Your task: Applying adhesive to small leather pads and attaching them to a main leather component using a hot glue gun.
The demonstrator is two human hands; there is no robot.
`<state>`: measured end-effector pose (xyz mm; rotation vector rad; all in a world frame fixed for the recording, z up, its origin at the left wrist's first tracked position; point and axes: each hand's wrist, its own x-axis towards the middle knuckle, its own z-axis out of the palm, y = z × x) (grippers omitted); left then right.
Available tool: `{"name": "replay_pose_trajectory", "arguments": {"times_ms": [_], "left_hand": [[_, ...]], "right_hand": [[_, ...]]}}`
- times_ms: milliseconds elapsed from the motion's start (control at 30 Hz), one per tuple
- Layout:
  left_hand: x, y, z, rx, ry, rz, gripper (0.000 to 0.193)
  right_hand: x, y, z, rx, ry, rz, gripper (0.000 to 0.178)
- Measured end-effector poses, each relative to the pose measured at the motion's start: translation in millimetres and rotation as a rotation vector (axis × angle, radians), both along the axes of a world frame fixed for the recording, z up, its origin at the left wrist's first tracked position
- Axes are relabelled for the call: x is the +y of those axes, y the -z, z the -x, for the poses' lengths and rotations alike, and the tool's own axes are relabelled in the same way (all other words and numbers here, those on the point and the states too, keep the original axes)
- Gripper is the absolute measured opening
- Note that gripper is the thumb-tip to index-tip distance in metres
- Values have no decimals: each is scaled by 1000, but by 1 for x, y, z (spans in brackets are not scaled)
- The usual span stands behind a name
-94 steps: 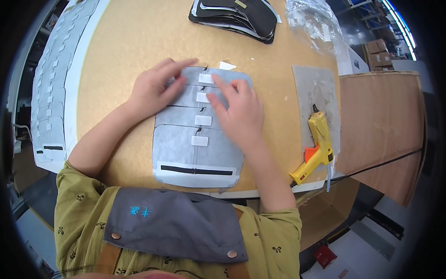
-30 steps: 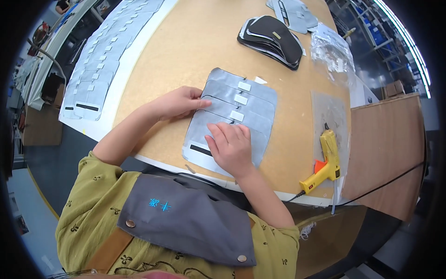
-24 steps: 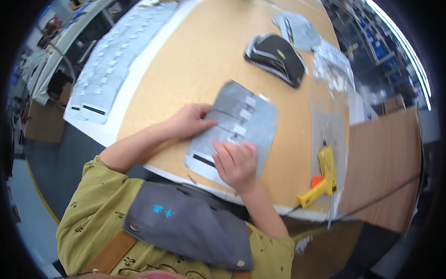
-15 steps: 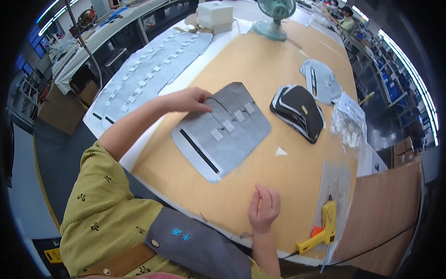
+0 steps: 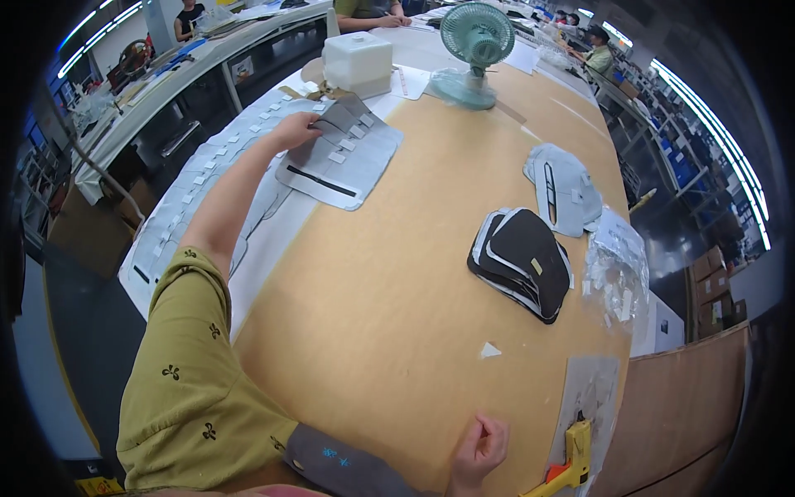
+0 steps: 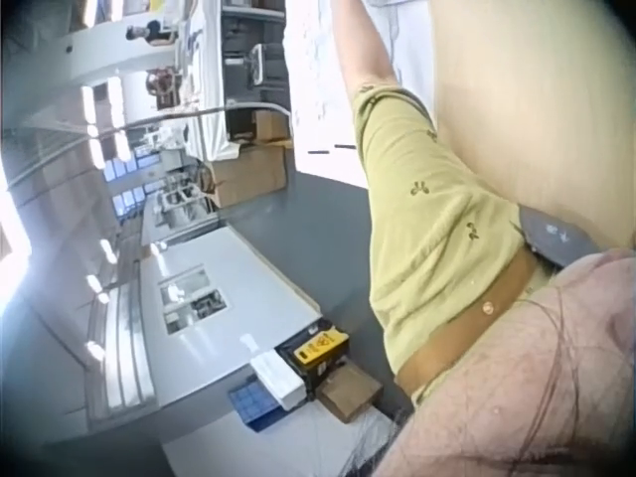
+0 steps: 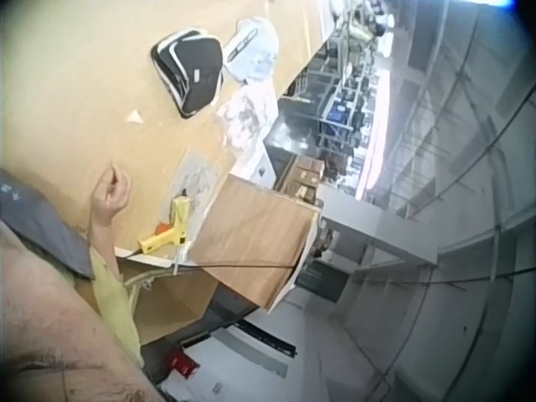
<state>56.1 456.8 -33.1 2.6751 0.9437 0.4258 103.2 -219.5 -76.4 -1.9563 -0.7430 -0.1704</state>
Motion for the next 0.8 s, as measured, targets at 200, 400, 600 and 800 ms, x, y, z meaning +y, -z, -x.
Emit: {"name": "replay_pose_trajectory", "arguments": {"times_ms": [200, 400, 600, 800], "left_hand": [[12, 0, -23, -67, -143, -61, 39], [-46, -11, -31, -514, -118, 38, 32], [-241, -139, 12, -499, 385, 310, 26], [-389, -213, 104, -270, 690, 857, 35]], "right_hand": [[-6, 4, 2, 64, 86, -61, 8], [-8, -3, 4, -22, 13, 17, 7], [-11, 2, 4, -52, -40, -32, 7], [2, 14, 0, -101, -142, -51, 8]]}}
